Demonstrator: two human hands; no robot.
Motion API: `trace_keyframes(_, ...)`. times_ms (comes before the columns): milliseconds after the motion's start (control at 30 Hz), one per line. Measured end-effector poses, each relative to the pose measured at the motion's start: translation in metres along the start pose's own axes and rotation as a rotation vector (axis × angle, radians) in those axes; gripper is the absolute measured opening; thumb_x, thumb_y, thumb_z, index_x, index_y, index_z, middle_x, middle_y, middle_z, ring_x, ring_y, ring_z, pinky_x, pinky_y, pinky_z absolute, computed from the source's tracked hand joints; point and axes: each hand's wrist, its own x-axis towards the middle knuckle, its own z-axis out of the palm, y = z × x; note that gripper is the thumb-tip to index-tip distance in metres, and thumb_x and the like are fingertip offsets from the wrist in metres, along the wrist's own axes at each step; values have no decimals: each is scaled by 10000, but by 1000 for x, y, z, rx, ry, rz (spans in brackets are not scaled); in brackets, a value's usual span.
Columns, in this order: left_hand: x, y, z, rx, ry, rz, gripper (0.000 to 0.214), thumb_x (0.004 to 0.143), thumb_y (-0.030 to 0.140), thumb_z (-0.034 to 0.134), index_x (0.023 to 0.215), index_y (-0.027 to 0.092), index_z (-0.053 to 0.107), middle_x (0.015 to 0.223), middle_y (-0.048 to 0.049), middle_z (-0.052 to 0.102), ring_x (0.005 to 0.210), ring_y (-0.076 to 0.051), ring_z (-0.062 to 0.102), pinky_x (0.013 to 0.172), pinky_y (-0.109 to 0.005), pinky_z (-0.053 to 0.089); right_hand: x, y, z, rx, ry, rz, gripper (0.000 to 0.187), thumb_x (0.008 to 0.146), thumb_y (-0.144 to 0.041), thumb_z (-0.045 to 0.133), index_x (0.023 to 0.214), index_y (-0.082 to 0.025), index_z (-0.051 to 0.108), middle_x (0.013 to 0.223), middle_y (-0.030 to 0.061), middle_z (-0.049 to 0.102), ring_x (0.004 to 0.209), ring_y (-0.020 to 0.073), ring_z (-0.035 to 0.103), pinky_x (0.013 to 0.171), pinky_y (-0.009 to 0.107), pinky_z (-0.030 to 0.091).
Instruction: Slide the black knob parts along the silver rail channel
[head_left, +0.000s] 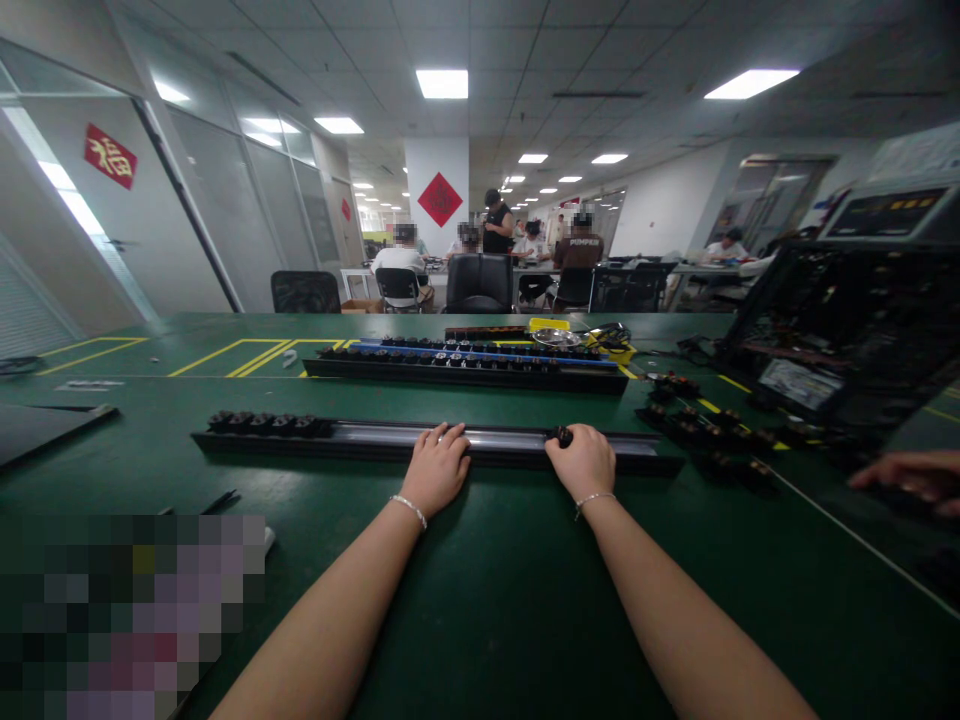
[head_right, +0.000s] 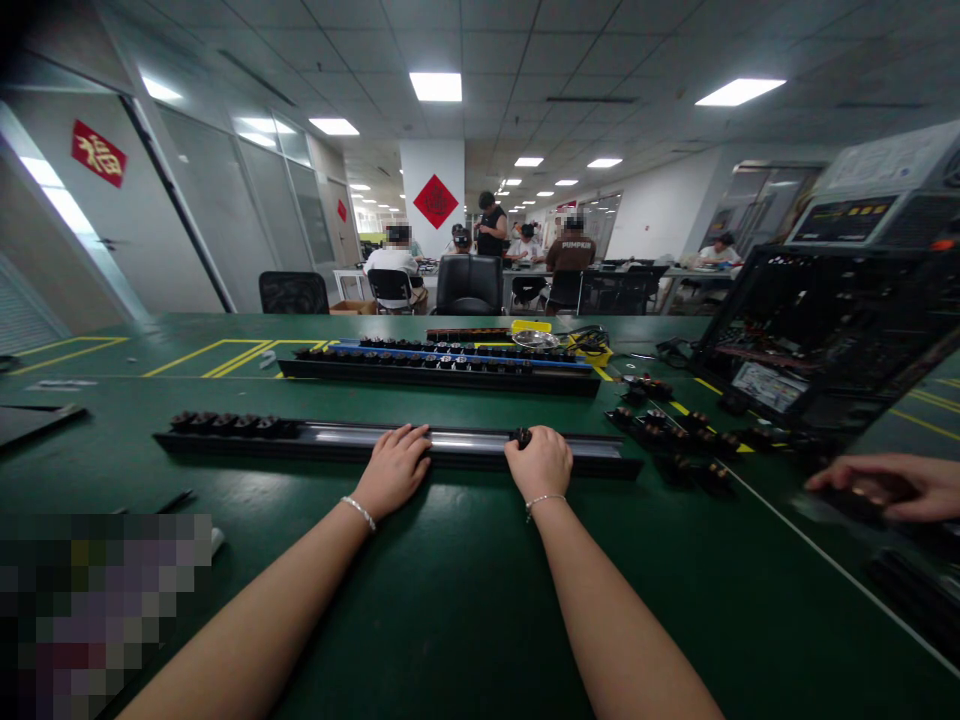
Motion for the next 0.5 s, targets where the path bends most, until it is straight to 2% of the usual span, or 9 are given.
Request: trace_keyframes(500, 1, 1, -1, -14, 8, 3, 267, 875, 247, 426, 1071, 226, 607, 1329, -57, 532, 1232, -266, 447, 1022, -492, 343, 6, 13, -8, -45, 9, 60, 302, 733, -320, 465, 916, -148, 632, 967, 103, 637, 965, 238, 530, 868, 347, 362)
